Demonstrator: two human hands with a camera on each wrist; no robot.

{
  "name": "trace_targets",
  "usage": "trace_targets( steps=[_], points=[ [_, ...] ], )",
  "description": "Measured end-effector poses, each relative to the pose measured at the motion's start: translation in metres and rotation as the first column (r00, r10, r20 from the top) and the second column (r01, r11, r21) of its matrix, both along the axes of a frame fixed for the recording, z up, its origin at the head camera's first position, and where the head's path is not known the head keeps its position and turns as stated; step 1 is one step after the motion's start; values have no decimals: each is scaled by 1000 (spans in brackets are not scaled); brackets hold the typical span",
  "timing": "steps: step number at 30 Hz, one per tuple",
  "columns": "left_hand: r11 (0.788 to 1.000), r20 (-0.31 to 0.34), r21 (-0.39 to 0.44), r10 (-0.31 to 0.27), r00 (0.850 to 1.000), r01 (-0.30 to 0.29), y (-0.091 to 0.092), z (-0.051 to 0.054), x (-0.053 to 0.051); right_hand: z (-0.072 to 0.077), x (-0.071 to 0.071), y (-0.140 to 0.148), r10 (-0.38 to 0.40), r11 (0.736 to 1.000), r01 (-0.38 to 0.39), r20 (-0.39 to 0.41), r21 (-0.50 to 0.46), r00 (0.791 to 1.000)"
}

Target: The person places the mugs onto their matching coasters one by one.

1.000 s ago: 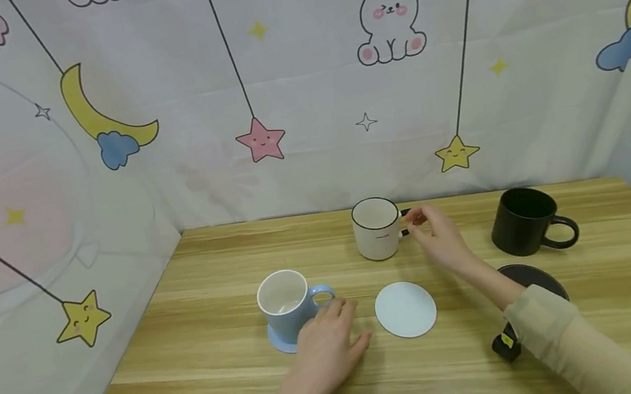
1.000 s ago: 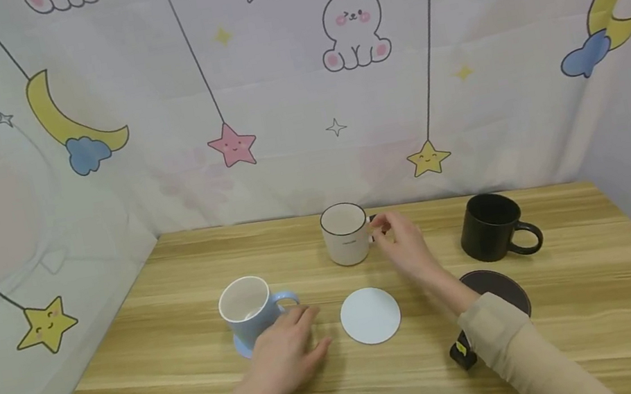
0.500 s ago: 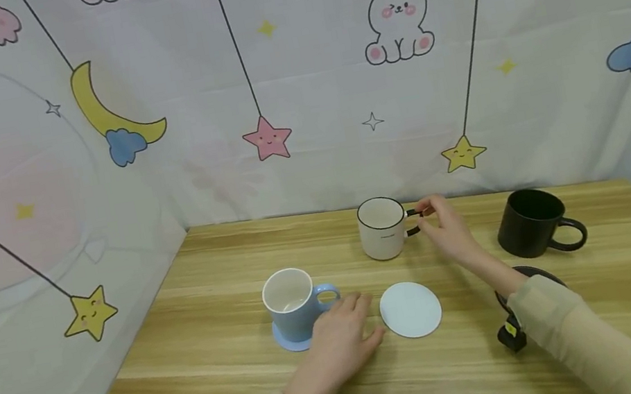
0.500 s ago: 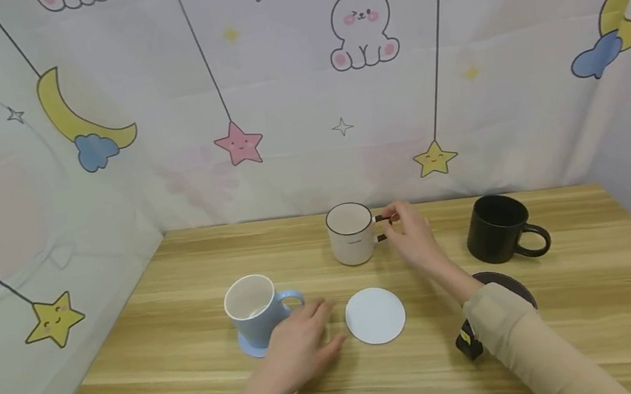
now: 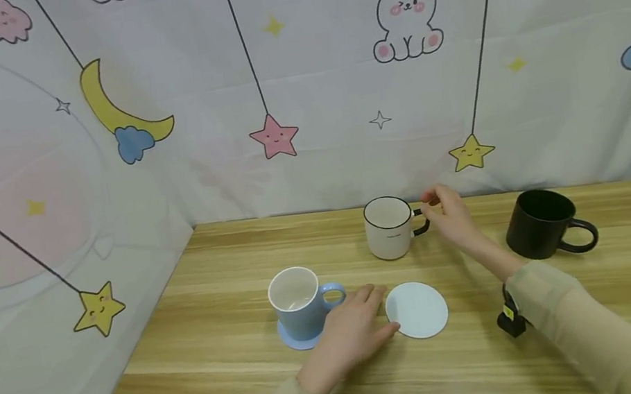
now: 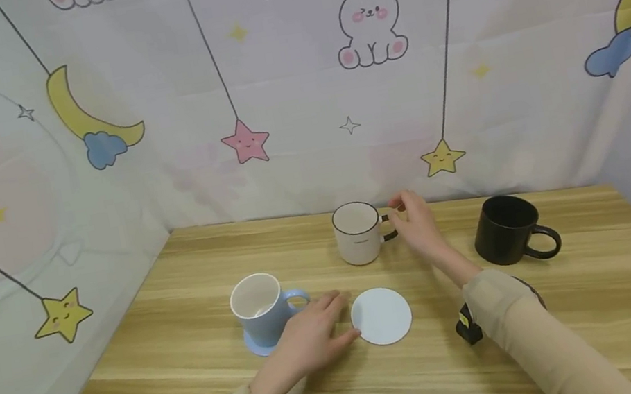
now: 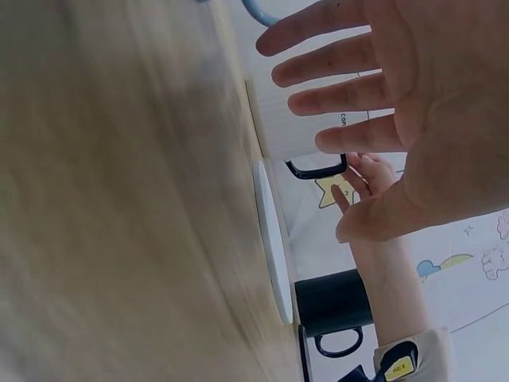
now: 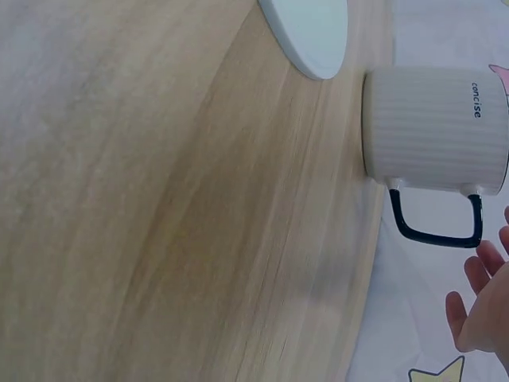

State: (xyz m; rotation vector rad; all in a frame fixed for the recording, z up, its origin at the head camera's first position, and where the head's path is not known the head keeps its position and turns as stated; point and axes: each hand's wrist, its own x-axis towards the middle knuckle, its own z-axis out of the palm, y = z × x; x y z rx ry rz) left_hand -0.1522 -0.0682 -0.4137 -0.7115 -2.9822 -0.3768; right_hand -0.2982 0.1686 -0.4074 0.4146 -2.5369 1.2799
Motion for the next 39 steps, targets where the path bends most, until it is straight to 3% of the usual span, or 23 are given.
trace_targets(
  steps=[5, 19, 39],
  points=[
    [1000, 57, -12, 2, 998, -1, 3, -1, -6, -1, -3, 0, -3, 1000, 2, 29, 10, 1000],
    [999, 115, 16, -45, 992, 43, 7, -8, -18, -13, -9, -5, -54, 998, 50, 110, 35, 993],
    [999, 245, -32, -25, 969, 33, 14, -5, -24, -21, -8, -8, -21, 998, 34, 219, -56, 975]
  ],
)
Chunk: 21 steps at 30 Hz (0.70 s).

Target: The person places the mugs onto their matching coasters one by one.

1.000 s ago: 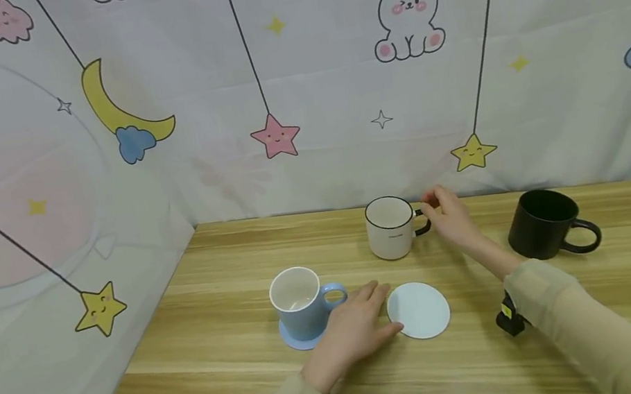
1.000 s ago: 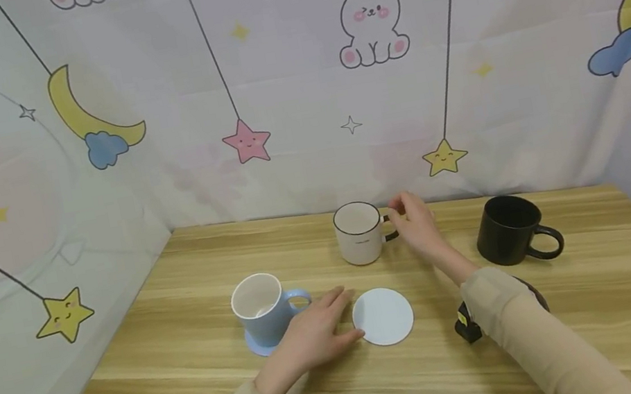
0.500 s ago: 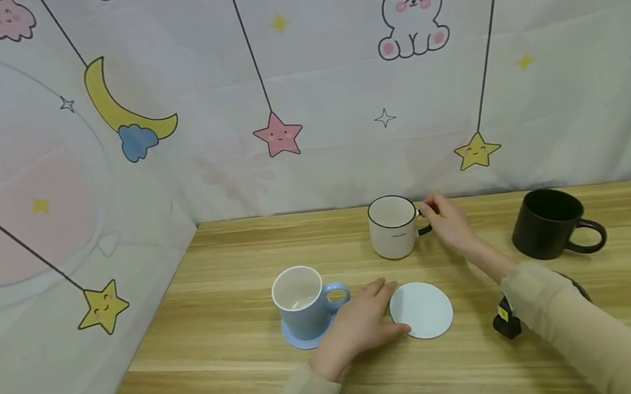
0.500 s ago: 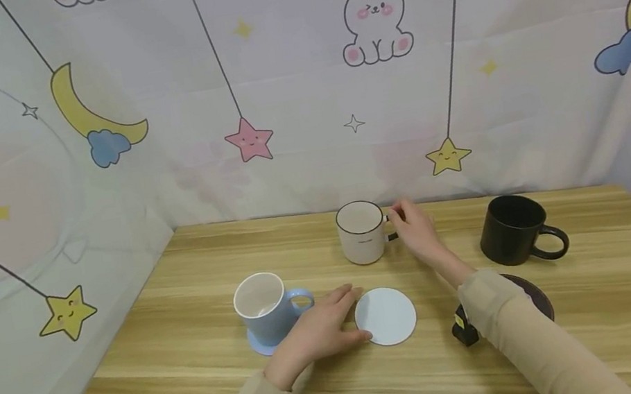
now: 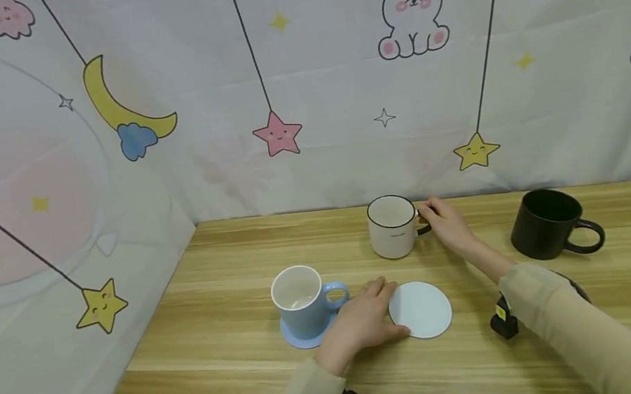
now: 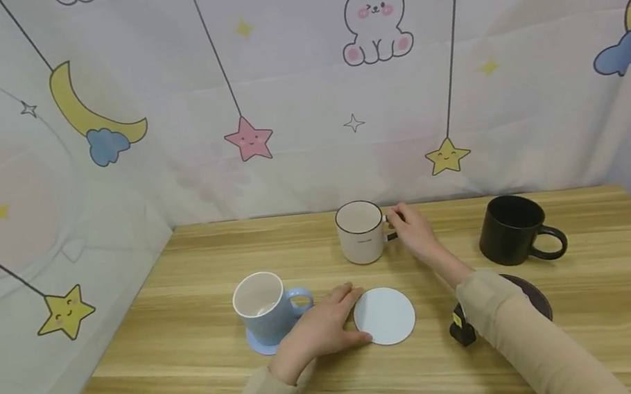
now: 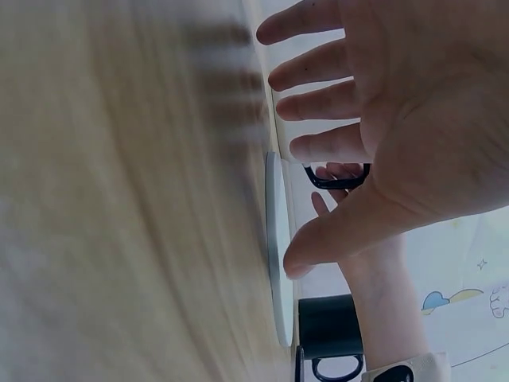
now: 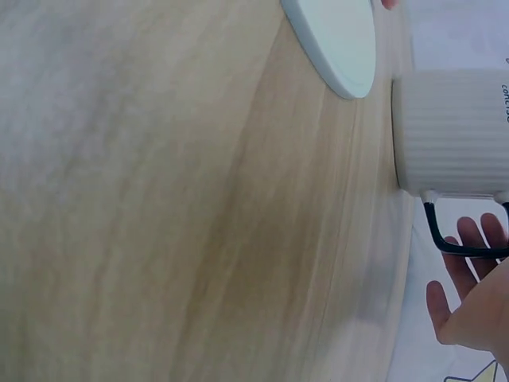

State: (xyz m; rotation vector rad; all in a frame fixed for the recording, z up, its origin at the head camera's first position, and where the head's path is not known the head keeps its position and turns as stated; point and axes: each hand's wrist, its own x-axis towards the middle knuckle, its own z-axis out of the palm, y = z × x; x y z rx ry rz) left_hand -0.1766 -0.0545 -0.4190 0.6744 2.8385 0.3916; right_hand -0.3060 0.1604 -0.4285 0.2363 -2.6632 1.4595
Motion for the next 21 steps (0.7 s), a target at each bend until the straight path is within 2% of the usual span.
trace_targets(
  steps=[10, 16, 21],
  points=[
    [1000, 16, -18, 5, 1000, -5, 0, -2, -1, 1, -5, -3, 10, 993, -1, 76, -121, 997],
    [999, 4, -52, 3, 1000, -3, 1, -2, -2, 3, -8, -4, 13, 971, 7, 84, -240, 996],
    [998, 20, -60, 11, 1000, -9, 1, -3, -2, 2, -8, -5, 33, 945, 4, 107, -326, 994]
  ],
)
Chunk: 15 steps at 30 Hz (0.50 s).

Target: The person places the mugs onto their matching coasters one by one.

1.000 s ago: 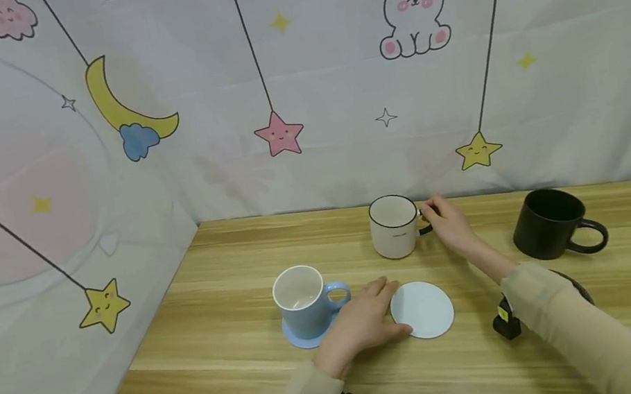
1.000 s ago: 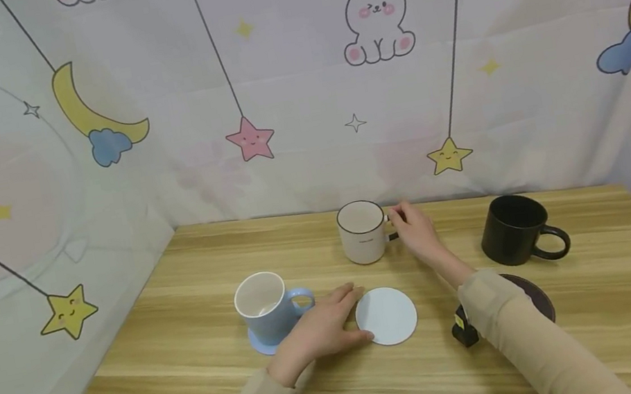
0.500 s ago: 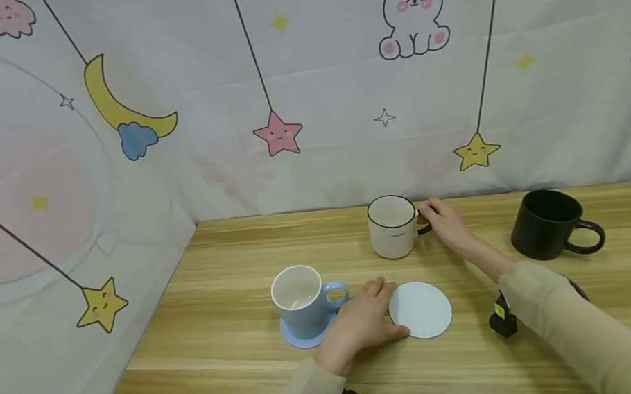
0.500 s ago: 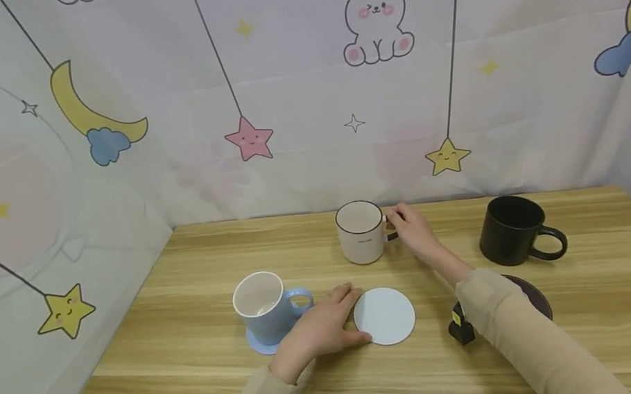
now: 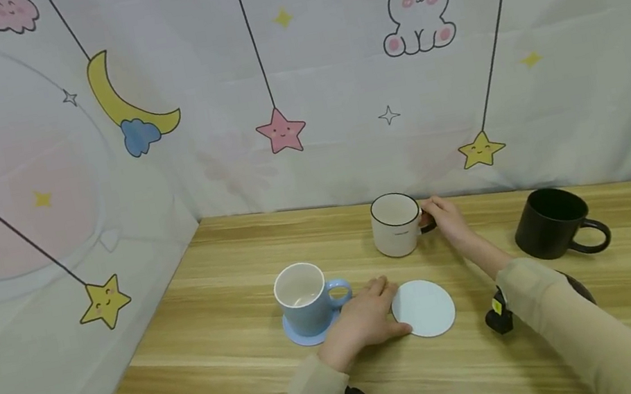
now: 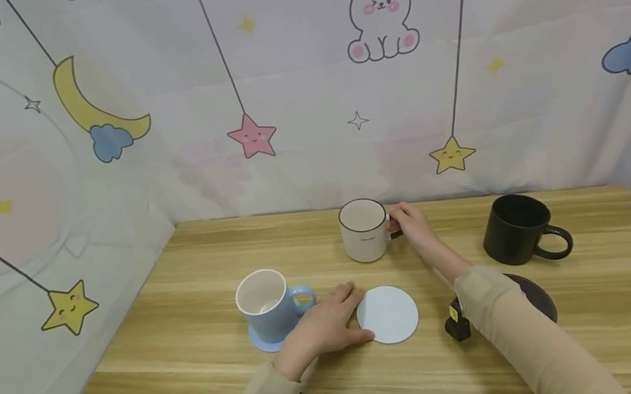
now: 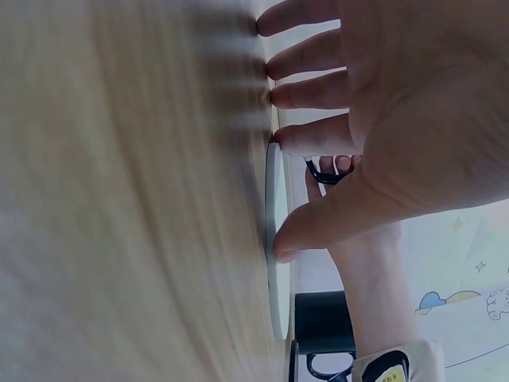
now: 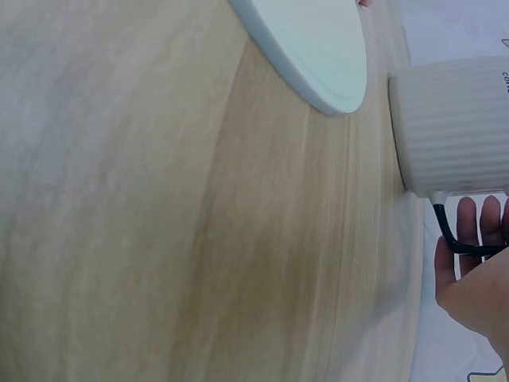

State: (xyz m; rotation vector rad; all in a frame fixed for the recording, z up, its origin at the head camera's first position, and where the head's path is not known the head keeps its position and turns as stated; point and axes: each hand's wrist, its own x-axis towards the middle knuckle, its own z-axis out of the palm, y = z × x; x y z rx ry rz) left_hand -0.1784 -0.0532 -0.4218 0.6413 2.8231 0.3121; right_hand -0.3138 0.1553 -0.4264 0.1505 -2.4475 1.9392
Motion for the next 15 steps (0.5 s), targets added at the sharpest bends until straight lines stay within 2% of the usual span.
trace_targets(
  steps=[9, 15],
  points=[
    [1000, 10, -21, 12, 1000, -12, -1, 0, 0, -1, -5, 0, 20, 998, -18, 40, -61, 999],
    [1000, 13, -14, 5, 1000, -5, 0, 1, 1, -2, -7, 1, 24, 990, -9, 109, -141, 994]
  ],
)
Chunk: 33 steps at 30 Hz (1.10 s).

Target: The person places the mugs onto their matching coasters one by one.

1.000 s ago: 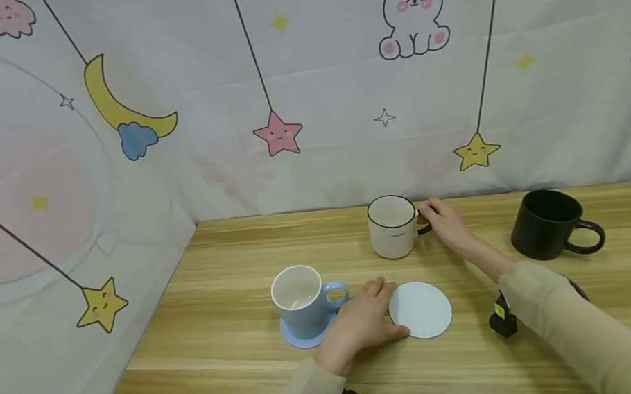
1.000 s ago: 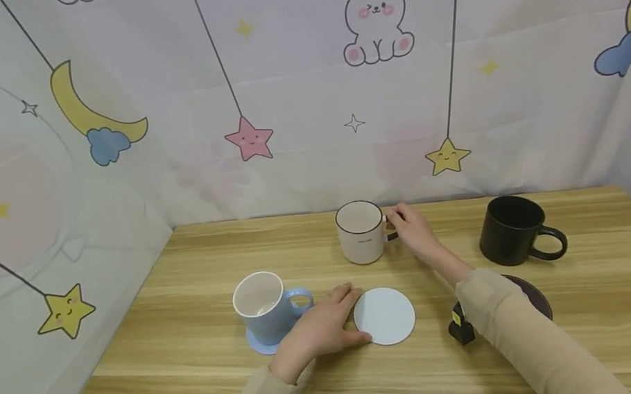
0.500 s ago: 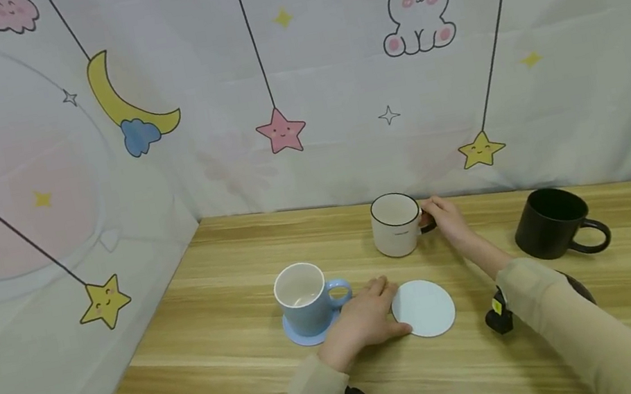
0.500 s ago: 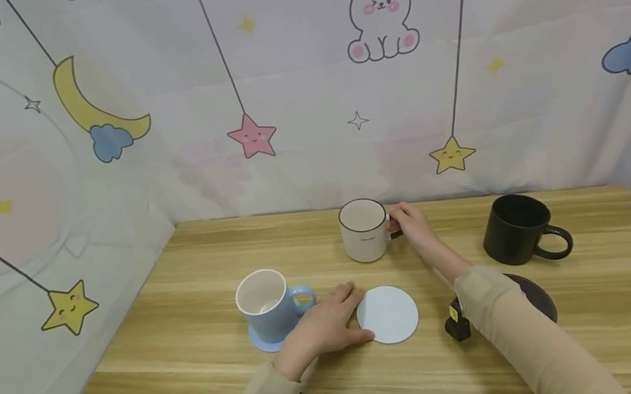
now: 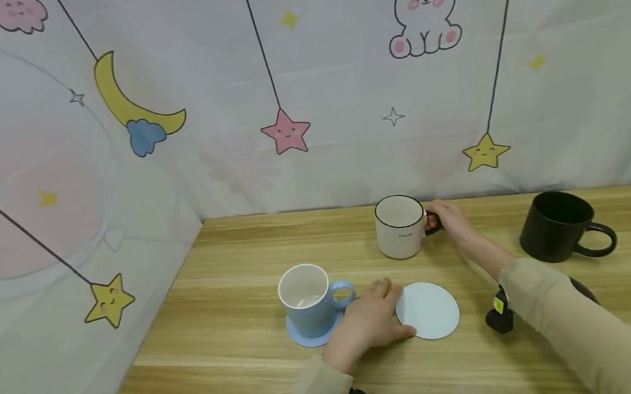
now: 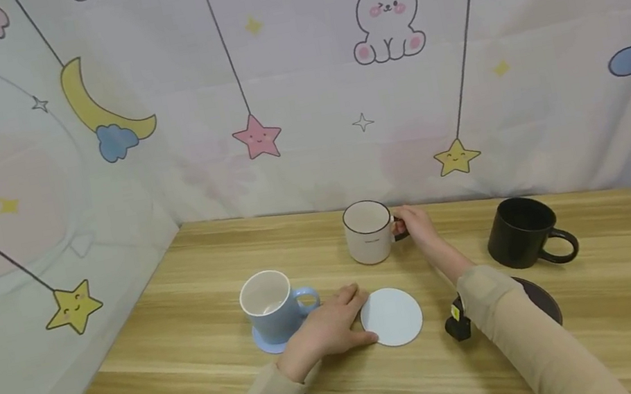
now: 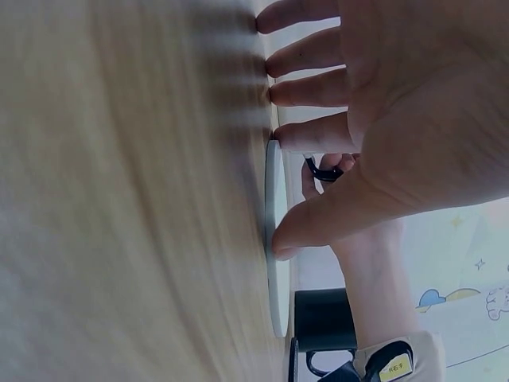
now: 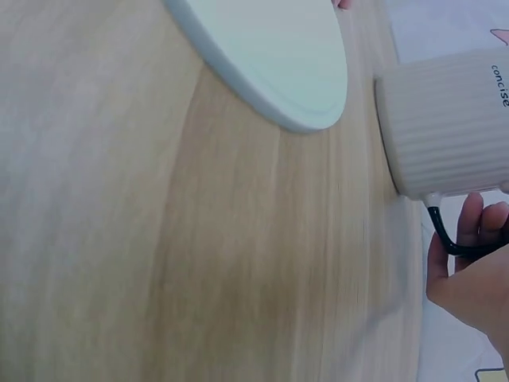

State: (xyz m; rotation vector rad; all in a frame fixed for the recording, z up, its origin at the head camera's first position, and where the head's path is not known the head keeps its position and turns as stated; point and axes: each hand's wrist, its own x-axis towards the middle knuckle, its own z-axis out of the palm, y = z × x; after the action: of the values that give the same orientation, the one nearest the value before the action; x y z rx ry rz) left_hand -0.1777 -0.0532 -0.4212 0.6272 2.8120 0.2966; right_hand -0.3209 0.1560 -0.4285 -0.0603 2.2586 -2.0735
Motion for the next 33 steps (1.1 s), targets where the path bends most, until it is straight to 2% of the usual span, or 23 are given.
trace_targets(
  steps=[8, 16, 26, 33],
  points=[
    [1000, -4, -9, 4, 1000, -4, 0, 0, 0, 2, -1, -4, 5, 989, 7, 81, -145, 997],
    [999, -10, -34, 11, 1000, -11, 0, 0, 0, -3, -3, -9, -63, 971, 69, 30, -231, 998],
    [999, -7, -40, 11, 1000, -12, 2, 2, 2, -7, 0, -9, -106, 958, 114, 45, -262, 993],
    [999, 7, -31, 16, 1000, -16, 1, 6, 4, -3, 2, -9, -59, 968, 69, 45, -240, 997]
  ],
)
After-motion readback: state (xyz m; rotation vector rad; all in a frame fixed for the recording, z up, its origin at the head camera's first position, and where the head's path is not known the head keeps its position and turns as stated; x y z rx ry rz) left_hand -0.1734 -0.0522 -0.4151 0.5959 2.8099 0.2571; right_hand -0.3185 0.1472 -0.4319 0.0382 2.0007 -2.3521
